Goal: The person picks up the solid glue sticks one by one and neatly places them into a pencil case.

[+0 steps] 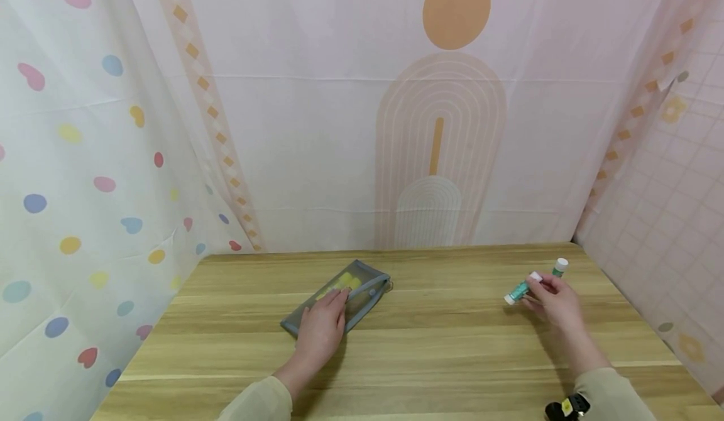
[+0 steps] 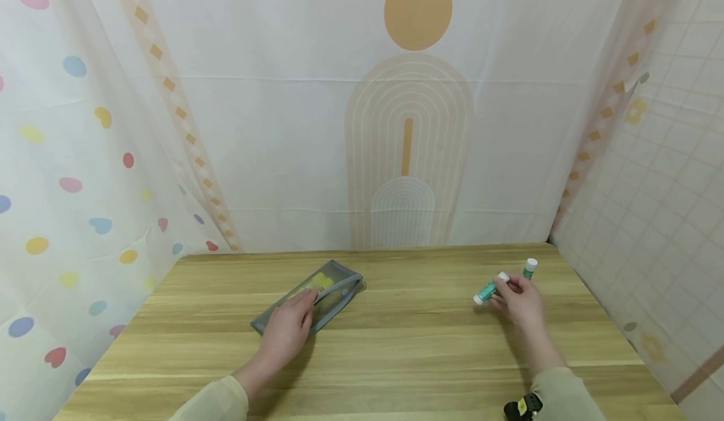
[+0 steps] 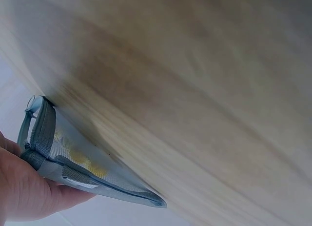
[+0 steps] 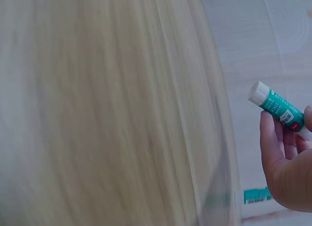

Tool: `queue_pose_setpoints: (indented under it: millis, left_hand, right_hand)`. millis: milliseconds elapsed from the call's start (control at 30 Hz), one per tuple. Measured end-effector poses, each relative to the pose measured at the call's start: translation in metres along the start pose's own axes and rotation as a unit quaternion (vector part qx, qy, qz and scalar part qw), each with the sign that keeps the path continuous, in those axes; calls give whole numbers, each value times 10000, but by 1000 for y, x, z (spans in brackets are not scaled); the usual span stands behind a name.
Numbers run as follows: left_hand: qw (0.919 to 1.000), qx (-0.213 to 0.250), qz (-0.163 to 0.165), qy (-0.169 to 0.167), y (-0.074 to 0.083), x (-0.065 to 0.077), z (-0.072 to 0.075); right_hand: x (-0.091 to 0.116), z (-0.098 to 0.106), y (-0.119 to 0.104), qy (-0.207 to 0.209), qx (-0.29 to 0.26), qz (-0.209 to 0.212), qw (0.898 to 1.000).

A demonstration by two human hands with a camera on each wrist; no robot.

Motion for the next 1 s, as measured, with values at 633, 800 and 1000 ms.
queue_pose_setpoints:
  millis: [633, 800, 1000]
  left_hand:
    - [10000, -4, 45, -29, -1, 0, -1]
    - [10000, 23, 56, -11, -1, 1, 0]
    - [10000, 51, 21, 57, 0, 1, 0]
  right_hand:
    - [16, -51, 15, -547, 53, -199, 9983]
    - [21, -65, 18, -644, 18, -244, 9976]
    - [25, -79, 21, -763, -87, -187, 9969]
Point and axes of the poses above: each hand's wrist, its own x-axis away from the middle knuckle, its own z-axis out of the back of the hand, y = z × x, the point moved 3 cm from there along -x, towards the middle knuckle, and after that the axes turned 7 degrees about y, right-handed, at the moved point
